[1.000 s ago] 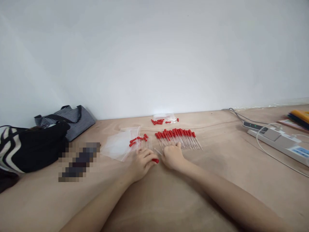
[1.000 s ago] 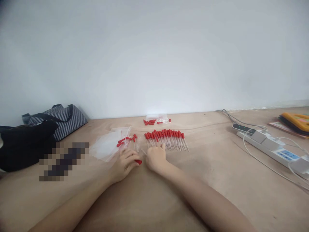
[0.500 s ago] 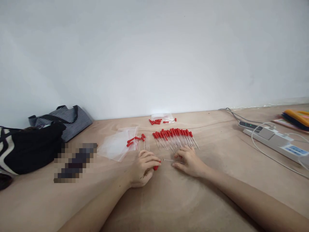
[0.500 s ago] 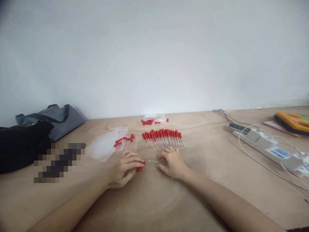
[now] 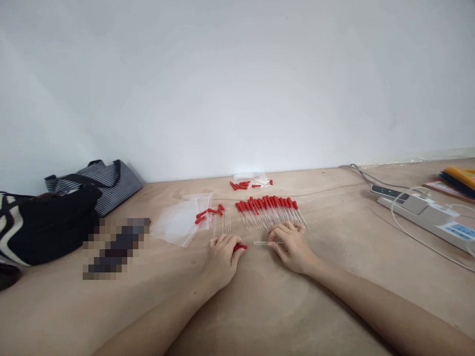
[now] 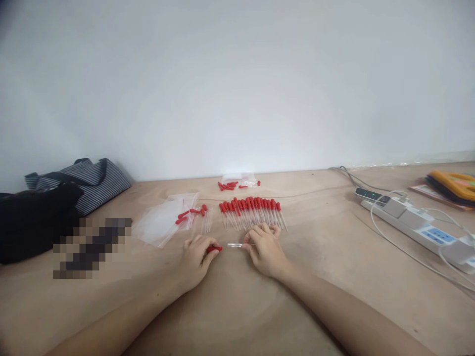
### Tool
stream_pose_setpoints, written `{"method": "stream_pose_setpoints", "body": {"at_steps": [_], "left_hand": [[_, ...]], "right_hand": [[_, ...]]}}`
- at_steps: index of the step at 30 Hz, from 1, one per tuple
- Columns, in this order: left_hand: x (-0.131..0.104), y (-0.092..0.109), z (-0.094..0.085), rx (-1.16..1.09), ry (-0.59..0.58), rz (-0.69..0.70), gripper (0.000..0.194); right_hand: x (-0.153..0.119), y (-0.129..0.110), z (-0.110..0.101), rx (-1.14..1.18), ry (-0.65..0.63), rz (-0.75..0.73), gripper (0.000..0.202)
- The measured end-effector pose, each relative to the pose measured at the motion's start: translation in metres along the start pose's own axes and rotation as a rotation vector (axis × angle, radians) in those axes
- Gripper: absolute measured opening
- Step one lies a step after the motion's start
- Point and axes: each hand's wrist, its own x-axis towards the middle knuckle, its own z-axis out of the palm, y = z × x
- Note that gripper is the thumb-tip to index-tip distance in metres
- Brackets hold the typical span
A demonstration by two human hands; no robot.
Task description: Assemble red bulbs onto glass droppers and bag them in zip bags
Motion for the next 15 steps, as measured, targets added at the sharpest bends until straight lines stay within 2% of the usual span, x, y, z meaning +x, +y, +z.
{"method": "stream_pose_setpoints", "body": {"at_steps": [4, 10, 15], "left_hand": [[0.000, 0.001, 0.002, -0.020, 0.007, -0.016, 0.009], [0.001, -0.002, 0.004, -0.031, 0.035, 0.041, 0.016], [0.000, -0.002, 0.004, -0.056, 0.053, 0.039, 0.014]], "right_hand": [[-0.001, -0.004, 0.000, 0.092, 0.050, -0.030, 0.014], [-0.001, -0.008, 0.005, 0.107, 0.044, -0.076, 0.021], [-0.002, -0.012, 0.007, 0.136, 0.045, -0.103, 0.022]]}}
